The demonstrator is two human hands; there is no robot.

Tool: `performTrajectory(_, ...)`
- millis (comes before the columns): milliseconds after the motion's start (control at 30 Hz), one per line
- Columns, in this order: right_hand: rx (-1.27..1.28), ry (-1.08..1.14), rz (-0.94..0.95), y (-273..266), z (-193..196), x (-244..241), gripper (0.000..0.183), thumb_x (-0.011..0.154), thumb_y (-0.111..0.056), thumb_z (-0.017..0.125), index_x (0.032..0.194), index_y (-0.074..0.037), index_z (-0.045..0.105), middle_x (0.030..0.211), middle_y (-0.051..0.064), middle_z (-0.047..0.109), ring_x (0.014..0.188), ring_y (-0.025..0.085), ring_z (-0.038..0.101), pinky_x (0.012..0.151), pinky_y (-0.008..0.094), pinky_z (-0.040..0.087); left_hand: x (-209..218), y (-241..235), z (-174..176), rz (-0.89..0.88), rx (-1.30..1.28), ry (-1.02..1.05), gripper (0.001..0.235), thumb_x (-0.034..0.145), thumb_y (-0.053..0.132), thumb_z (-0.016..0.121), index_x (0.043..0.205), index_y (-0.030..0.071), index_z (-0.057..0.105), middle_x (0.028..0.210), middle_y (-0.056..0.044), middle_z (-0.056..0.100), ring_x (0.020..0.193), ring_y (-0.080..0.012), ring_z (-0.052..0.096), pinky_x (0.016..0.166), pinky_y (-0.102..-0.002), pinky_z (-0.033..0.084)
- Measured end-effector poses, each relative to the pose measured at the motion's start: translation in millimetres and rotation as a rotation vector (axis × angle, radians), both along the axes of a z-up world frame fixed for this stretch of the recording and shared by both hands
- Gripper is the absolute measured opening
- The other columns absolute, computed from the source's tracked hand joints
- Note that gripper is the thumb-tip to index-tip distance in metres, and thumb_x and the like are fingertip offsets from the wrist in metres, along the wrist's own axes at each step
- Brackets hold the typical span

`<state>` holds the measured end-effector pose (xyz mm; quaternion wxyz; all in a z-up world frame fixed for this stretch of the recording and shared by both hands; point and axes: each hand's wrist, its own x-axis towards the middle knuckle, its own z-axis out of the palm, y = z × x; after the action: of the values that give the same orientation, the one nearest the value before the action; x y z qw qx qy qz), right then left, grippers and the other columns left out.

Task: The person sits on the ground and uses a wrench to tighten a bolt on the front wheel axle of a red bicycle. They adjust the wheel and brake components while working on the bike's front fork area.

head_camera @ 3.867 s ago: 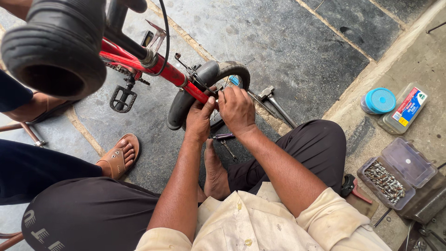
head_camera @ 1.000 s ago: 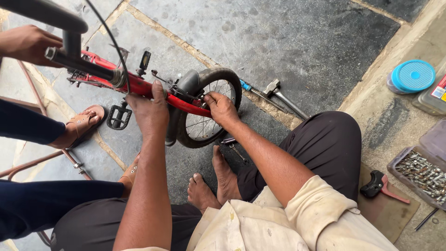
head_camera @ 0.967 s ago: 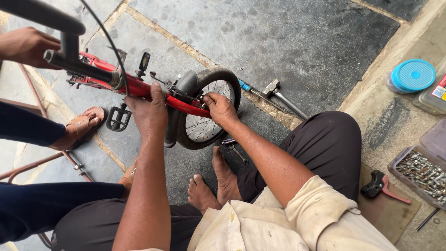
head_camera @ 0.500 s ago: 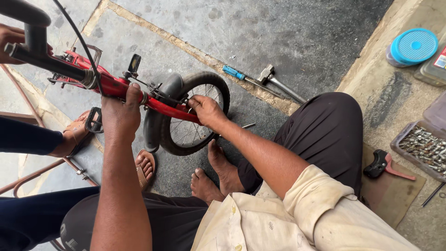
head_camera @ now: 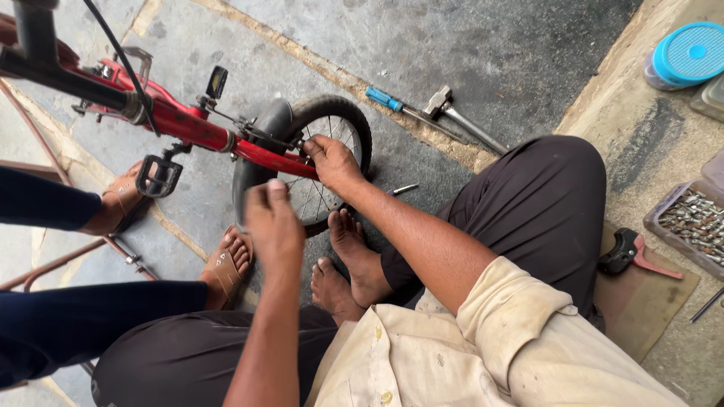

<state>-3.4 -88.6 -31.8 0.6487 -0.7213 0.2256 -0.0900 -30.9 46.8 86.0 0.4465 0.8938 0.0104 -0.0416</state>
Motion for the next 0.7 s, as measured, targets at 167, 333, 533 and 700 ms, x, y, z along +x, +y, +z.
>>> performTrajectory(167,-0.02,0.01,0.02,-2,-2,5,0.031,0.103,-0.035,0.056,0.101,-0.009,0.072,0.081,0.01,0.073,0.077,0.02,0.072,0.072,0.039,0.055,13,-6,-71,0.077,-0.831,0.208,0.042,0.093,0.009,0.052,0.135,0.009,0.057,0.121,0.001,0.069,0.107,-0.01,0.069,0.088,-0.027,0.054)
performTrajectory(333,-0.021,0.035,0.039,-1,4,6,0.032,0.104,-0.037,0.055,0.101,-0.01,0.071,0.083,0.008,0.075,0.077,0.02,0.073,0.071,0.039,0.056,30,-8,-88,-0.014,-1.064,0.203,0.046,0.095,0.001,0.05,0.141,0.001,0.056,0.129,-0.01,0.066,0.113,-0.0172,0.065,0.099,-0.03,0.052)
performTrajectory(533,0.007,0.073,0.055,-4,9,1,0.032,0.104,-0.037,0.053,0.101,-0.01,0.07,0.078,0.005,0.072,0.074,0.016,0.071,0.068,0.037,0.056,18,-16,-87,-0.026,-1.037,0.142,0.051,0.093,0.002,0.046,0.143,0.002,0.053,0.13,-0.011,0.066,0.116,-0.0182,0.065,0.104,-0.033,0.053)
performTrajectory(700,0.004,0.079,0.07,-3,12,3,0.032,0.105,-0.036,0.054,0.098,-0.008,0.069,0.075,0.006,0.068,0.07,0.016,0.067,0.065,0.037,0.055,17,-13,-94,0.113,-0.877,0.196,0.038,0.108,0.023,0.046,0.134,0.0,0.06,0.127,-0.012,0.068,0.112,-0.0184,0.064,0.098,-0.033,0.049)
